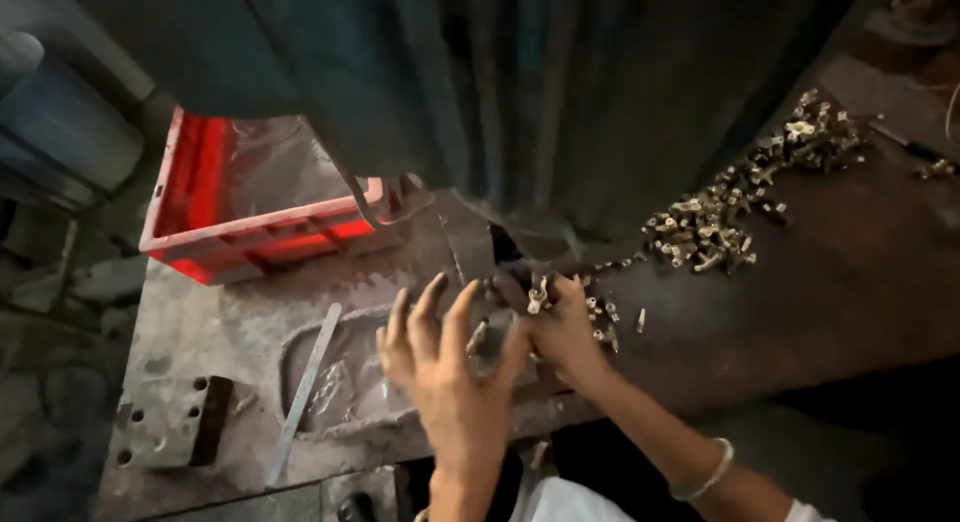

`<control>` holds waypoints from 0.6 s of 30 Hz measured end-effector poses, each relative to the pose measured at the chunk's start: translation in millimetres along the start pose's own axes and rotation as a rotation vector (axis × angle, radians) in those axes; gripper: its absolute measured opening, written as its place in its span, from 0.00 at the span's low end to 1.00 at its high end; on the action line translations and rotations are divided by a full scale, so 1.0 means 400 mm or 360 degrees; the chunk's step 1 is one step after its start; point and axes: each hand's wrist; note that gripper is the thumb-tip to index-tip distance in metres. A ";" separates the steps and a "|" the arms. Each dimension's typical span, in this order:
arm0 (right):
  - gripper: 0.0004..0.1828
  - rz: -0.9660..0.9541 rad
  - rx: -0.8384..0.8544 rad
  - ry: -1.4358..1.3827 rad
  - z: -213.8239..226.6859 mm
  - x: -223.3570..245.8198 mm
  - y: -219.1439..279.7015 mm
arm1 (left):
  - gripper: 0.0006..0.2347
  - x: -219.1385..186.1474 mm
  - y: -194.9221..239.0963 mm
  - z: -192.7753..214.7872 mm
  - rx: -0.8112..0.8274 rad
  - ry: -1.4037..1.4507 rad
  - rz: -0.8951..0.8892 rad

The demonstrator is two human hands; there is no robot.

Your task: The person picks small brass fittings one at a time from a pile on the workbench, positions each under a bench press, operates the press on the piece, and sets the pressed piece aside on the table, repeating the cycle.

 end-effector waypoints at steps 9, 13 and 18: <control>0.12 -0.0242 0.0127 0.0115 -0.027 -0.038 -0.040 | 0.14 0.112 0.230 0.011 0.0298 0.0028 0.0194; 0.09 -0.0427 -0.0022 0.0143 -0.012 0.039 -0.009 | 0.18 0.109 0.296 -0.021 0.0437 0.0085 0.0163; 0.21 -0.0344 0.0006 0.0047 -0.026 0.076 -0.022 | 0.15 0.107 0.352 -0.053 0.0468 0.0115 0.0001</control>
Point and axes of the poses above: each hand's wrist, its own y-axis away from the middle knuckle, its own z-axis out of the back of the hand, x = y × z, and after that the axes turned 14 degrees about -x, right-handed
